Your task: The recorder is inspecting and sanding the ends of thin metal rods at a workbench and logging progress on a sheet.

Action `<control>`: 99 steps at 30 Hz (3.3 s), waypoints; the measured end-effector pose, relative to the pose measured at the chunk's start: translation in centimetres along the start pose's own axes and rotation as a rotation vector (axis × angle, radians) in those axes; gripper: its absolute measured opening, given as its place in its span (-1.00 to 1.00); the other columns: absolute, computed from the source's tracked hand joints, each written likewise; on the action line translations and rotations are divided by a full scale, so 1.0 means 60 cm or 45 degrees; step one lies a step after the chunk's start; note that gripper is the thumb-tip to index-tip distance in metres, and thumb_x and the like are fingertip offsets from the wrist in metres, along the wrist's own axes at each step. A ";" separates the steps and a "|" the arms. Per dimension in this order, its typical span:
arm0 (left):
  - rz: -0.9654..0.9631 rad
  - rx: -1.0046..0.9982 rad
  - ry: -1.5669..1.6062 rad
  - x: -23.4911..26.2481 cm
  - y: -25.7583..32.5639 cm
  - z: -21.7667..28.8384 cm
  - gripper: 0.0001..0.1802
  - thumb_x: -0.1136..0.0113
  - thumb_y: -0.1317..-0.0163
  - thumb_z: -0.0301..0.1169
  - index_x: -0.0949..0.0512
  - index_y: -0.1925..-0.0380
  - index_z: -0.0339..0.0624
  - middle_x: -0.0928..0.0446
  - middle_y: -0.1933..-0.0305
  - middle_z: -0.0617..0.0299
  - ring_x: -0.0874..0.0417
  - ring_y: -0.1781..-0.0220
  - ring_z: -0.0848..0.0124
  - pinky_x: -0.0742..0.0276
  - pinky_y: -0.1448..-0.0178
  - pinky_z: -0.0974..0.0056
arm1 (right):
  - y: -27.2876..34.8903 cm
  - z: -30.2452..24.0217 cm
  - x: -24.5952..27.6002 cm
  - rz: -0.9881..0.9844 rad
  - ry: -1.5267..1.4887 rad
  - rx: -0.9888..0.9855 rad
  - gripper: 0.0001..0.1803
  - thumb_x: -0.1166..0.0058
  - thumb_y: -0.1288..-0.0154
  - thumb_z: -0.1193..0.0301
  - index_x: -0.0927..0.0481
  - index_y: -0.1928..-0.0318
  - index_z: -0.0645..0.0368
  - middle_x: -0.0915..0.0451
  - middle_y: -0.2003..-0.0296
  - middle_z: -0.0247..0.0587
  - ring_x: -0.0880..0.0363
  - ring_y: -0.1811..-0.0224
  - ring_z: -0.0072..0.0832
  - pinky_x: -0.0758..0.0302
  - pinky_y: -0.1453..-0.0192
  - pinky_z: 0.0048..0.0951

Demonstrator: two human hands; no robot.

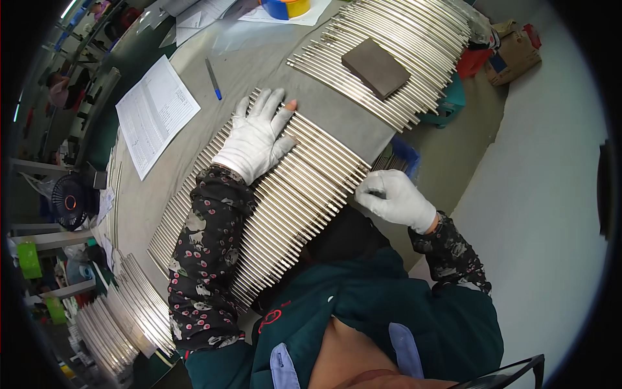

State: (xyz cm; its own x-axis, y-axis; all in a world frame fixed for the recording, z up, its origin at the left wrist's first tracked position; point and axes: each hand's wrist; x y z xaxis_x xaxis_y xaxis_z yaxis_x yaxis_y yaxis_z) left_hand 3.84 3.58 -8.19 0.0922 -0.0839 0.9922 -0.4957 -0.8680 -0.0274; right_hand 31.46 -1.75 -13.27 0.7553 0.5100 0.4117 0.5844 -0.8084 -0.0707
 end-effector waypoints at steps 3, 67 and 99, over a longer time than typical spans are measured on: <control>-0.007 -0.002 -0.023 0.003 -0.002 0.001 -0.31 -0.01 -0.20 -0.04 -0.20 -0.30 -0.06 -0.10 -0.40 -0.01 -0.02 -0.47 0.04 0.16 -0.44 -0.18 | -0.004 0.005 0.003 0.000 0.033 0.099 -0.86 -0.11 -0.06 0.41 -0.63 0.44 0.24 -0.61 0.46 -0.10 -0.61 0.40 -0.23 -0.54 0.29 -0.37; -0.014 -0.163 0.090 0.013 -0.002 0.035 -0.27 0.09 -0.21 0.12 -0.24 -0.27 -0.09 -0.11 -0.38 -0.08 -0.05 -0.44 -0.06 0.16 -0.43 -0.23 | -0.049 -0.061 0.013 0.508 1.141 0.175 -0.43 -0.22 0.05 0.25 -0.52 -0.08 -0.06 -0.37 -0.05 0.10 -0.39 -0.01 -0.08 -0.39 0.07 -0.18; -0.061 -0.152 0.038 0.013 -0.002 0.033 -0.29 0.07 -0.22 0.07 -0.22 -0.26 -0.12 -0.08 -0.40 -0.05 0.00 -0.46 -0.04 0.19 -0.45 -0.19 | 0.068 -0.034 0.020 0.511 1.013 0.124 -0.40 -0.30 0.14 0.28 -0.55 -0.04 -0.06 -0.37 -0.10 0.02 -0.39 0.00 -0.19 -0.34 0.04 -0.24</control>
State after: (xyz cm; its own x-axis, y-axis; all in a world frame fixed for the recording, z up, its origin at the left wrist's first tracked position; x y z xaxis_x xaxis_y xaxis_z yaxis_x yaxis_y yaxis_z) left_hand 5.69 2.61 -7.63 0.0929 -0.0277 0.9953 -0.5906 -0.8063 0.0327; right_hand 34.18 -5.04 -11.21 0.5000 -0.1898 0.8449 0.3708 -0.8348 -0.4070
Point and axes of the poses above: each hand's wrist, its own y-axis away from the middle knuckle, its own x-axis out of the back of the hand, z = x × y
